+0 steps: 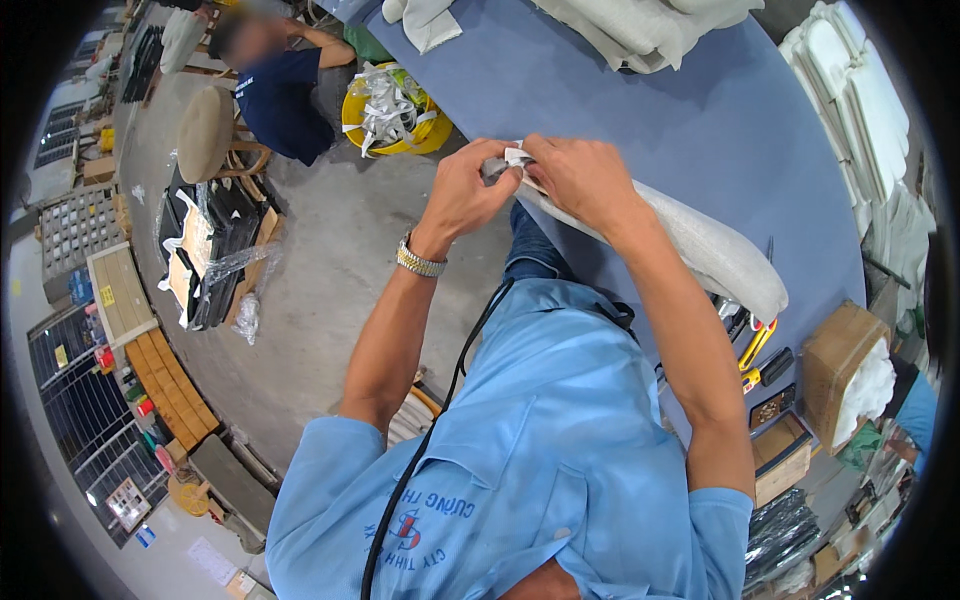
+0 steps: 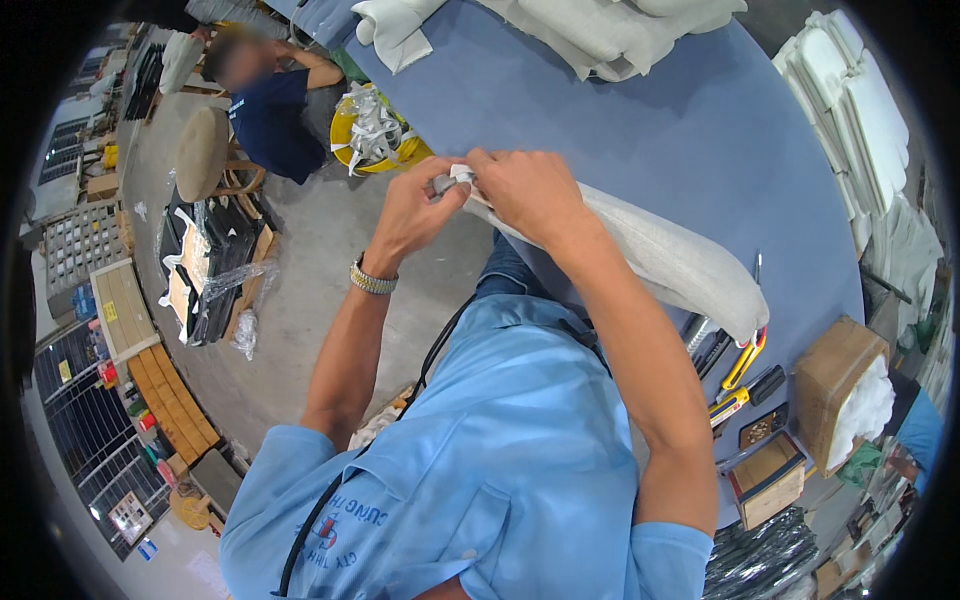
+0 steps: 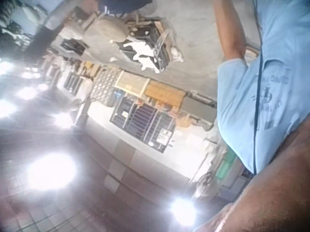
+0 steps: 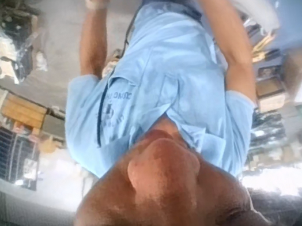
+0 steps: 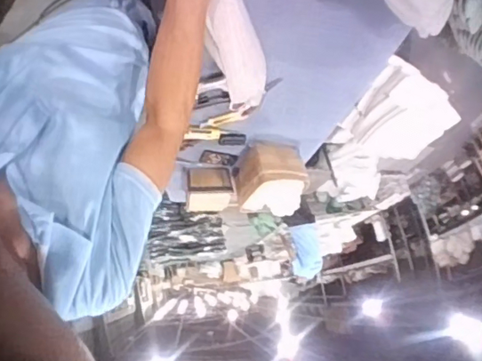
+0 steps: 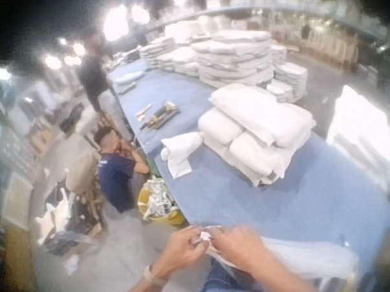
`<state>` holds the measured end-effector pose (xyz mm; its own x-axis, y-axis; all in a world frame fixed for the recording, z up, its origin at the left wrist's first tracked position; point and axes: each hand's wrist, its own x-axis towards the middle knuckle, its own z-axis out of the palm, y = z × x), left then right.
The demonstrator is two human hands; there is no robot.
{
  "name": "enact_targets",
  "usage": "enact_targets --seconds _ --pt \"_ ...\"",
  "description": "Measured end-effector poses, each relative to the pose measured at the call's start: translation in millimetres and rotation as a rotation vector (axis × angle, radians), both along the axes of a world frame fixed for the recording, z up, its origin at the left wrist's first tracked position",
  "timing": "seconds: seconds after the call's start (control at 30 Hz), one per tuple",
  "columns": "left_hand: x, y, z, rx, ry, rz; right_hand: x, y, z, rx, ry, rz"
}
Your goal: The person assembles a white cushion by folding and stapling fabric edges, then trimming excess material with a utility knife and scissors. They handle the cushion repeatedly, adjusting and securing the fabric before placing it on the table.
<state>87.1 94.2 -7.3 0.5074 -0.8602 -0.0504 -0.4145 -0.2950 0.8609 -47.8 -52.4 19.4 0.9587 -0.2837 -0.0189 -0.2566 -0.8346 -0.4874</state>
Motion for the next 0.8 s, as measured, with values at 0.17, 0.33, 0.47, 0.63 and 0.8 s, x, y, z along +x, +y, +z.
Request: enact_targets --seconds 0.17,0.33,0.47,0.63,0.8 --pt "2.2 2.1 2.4 0.105 0.097 0.055 5.5 0.1 -12.1 -0.02 -0.089 -0.02" --pt "-0.9 5.8 -0.4 0.028 0.077 0.046 4.5 -1.5 -13.7 0.058 -0.162 -0.018" --pt "-0.8 4.1 0.1 0.048 0.077 0.099 11.7 -14.0 -12.4 0.021 -0.114 0.085" --pt "-2.3 -0.4 7.7 0.13 -0.013 0.075 7.6 -9.6 -23.4 -0.077 -0.094 0.096" --pt "12.2 -22.0 33.3 0.314 -0.154 -0.089 5.7 -17.2 -16.8 0.029 -0.13 0.021"
